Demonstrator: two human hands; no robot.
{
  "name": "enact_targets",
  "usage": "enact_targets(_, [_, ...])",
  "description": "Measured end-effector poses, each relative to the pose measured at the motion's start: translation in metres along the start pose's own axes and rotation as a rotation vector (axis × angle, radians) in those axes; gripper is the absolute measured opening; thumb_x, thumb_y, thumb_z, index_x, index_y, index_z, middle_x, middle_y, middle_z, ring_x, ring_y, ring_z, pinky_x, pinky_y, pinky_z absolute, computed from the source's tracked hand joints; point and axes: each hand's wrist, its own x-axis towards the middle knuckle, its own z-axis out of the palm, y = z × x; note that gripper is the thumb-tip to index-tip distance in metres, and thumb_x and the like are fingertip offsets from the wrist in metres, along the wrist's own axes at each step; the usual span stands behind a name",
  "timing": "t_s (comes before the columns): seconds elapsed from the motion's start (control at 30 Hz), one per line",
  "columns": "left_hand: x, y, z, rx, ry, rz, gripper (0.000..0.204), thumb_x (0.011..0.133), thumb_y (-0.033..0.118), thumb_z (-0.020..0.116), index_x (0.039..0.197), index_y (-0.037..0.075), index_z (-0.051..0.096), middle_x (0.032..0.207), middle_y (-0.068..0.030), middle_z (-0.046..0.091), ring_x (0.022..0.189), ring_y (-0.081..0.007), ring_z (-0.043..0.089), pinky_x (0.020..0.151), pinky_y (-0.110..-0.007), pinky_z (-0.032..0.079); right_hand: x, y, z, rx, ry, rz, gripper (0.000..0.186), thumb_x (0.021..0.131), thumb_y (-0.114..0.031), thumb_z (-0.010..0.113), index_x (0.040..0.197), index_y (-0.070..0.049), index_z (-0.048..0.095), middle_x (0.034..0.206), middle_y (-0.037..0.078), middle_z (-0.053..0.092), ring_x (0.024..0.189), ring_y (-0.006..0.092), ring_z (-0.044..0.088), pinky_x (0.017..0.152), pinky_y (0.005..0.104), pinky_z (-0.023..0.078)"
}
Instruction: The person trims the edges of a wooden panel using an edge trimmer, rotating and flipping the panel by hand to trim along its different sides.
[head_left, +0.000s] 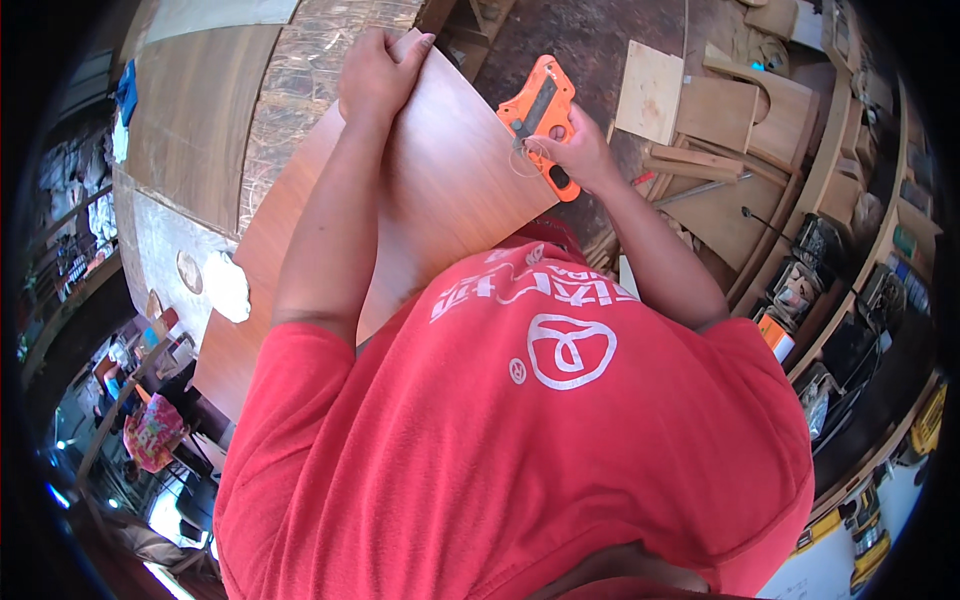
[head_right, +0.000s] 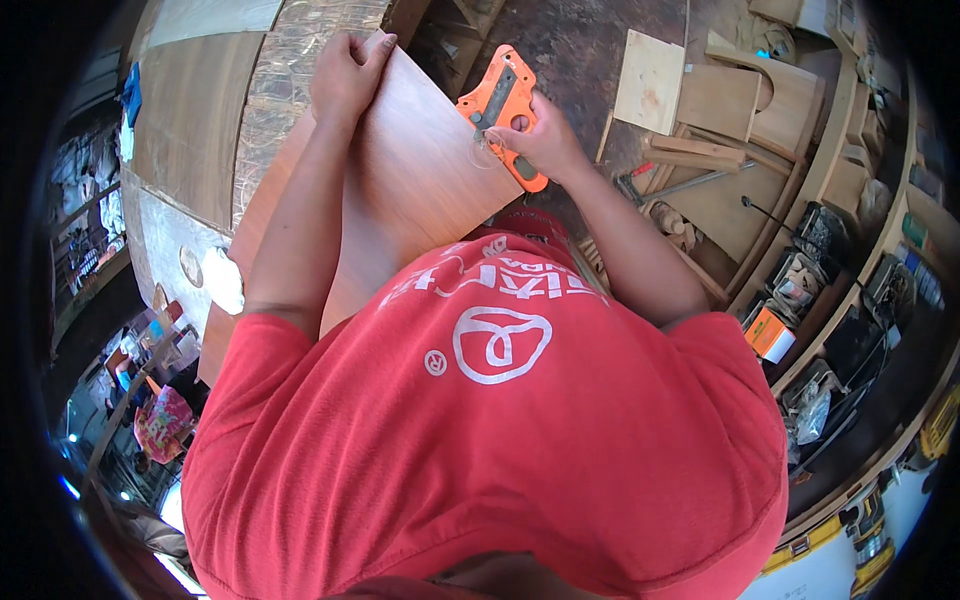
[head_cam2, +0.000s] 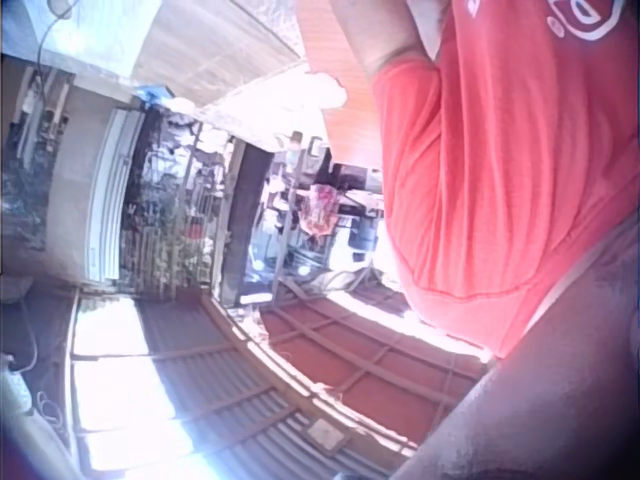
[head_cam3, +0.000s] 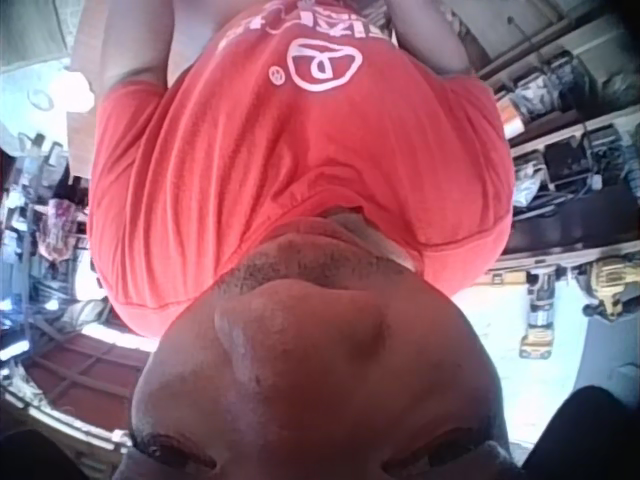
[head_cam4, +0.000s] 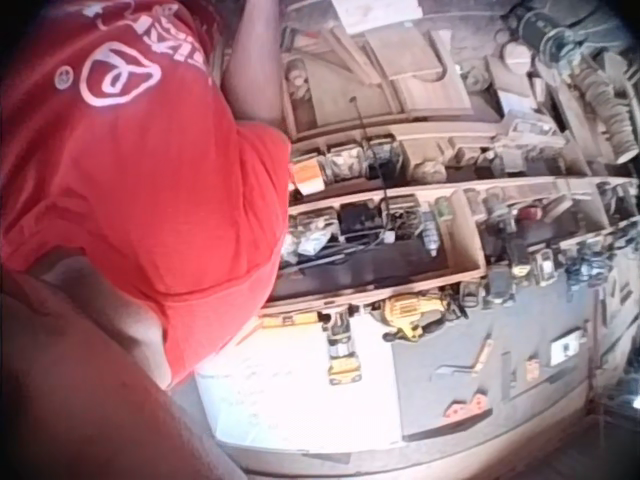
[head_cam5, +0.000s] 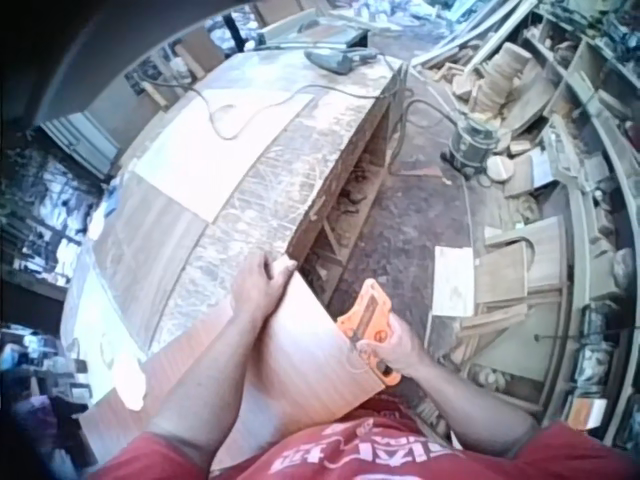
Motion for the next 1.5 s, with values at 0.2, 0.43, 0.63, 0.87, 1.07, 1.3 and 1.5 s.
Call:
enact_targets(0.2, [0.001, -0.003, 0.004, -0.035, 0.027, 0.020, 0.056, 0.078, 0.061, 0.066, 0.089, 0.007, 0.062, 0.092, -0.0118, 0.065, 0.092, -0.0303, 0.062, 0.079, -0.043, 0.049, -0.010, -0.005, -0.004, -0.007, -0.015, 0.016, 0.043, 0.076, -0.017, 0.080, 0.109, -0.004, 0.056, 0.085, -0.002, 0.058, 0.073, 0.0055, 0.050, 0.066, 0.0233, 0.045])
enact_targets(0.43, [0.001, -0.002, 0.004, -0.005, -0.011, -0.019, 0.057, 0.077, 0.061, 0.067, 0.094, 0.007, 0.063, 0.098, -0.0135, 0.066, 0.096, -0.0317, 0.062, 0.082, -0.043, 0.049, -0.028, -0.003, -0.013, -0.150, -0.004, 0.064, 0.046, 0.076, -0.018, 0.081, 0.110, -0.004, 0.054, 0.080, -0.004, 0.051, 0.071, 0.0055, 0.050, 0.065, 0.0229, 0.045])
enact_targets(0.63, [0.002, -0.004, 0.006, -0.004, 0.003, -0.002, 0.059, 0.077, 0.062, 0.067, 0.097, 0.007, 0.064, 0.101, -0.0141, 0.066, 0.097, -0.0323, 0.063, 0.084, -0.043, 0.050, -0.055, 0.009, -0.022, 0.050, -0.015, 0.107, 0.049, 0.076, -0.023, 0.082, 0.111, -0.004, 0.054, 0.081, -0.004, 0.051, 0.070, 0.0061, 0.049, 0.063, 0.0224, 0.044])
enact_targets(0.87, [0.003, -0.005, 0.010, 0.034, 0.017, 0.008, 0.059, 0.078, 0.062, 0.066, 0.097, 0.006, 0.064, 0.102, -0.0135, 0.066, 0.098, -0.0319, 0.062, 0.084, -0.043, 0.049, -0.078, 0.006, -0.029, -0.028, 0.033, 0.129, 0.049, 0.075, -0.020, 0.082, 0.113, -0.003, 0.054, 0.088, -0.001, 0.058, 0.075, 0.0061, 0.053, 0.067, 0.0229, 0.047])
enact_targets(1.07, [0.005, -0.003, 0.008, 0.027, 0.013, 0.016, 0.059, 0.078, 0.062, 0.065, 0.095, 0.006, 0.064, 0.101, -0.0138, 0.066, 0.097, -0.0320, 0.062, 0.083, -0.044, 0.049, -0.108, 0.045, -0.048, 0.222, 0.124, 0.199, 0.046, 0.074, -0.015, 0.080, 0.112, -0.005, 0.056, 0.090, -0.001, 0.060, 0.076, 0.0054, 0.052, 0.070, 0.0224, 0.046])
enact_targets(1.3, [0.001, -0.008, 0.006, -0.047, 0.023, -0.001, 0.041, 0.087, 0.050, 0.061, 0.088, 0.009, 0.064, 0.091, -0.0136, 0.067, 0.091, -0.0331, 0.063, 0.079, -0.045, 0.049, -0.073, 0.008, -0.065, 0.051, 0.309, -0.066, 0.035, 0.077, -0.014, 0.079, 0.103, -0.003, 0.057, 0.090, 0.000, 0.062, 0.074, 0.0063, 0.052, 0.067, 0.0234, 0.045])
enact_targets(1.5, [0.001, -0.008, 0.011, -0.027, 0.070, 0.020, 0.036, 0.090, 0.045, 0.057, 0.091, 0.009, 0.064, 0.095, -0.0142, 0.067, 0.093, -0.0339, 0.063, 0.081, -0.045, 0.048, 0.009, -0.004, -0.008, 0.025, 0.037, -0.113, 0.044, 0.076, -0.021, 0.081, 0.108, -0.004, 0.057, 0.095, 0.001, 0.063, 0.083, 0.0065, 0.056, 0.075, 0.0239, 0.047])
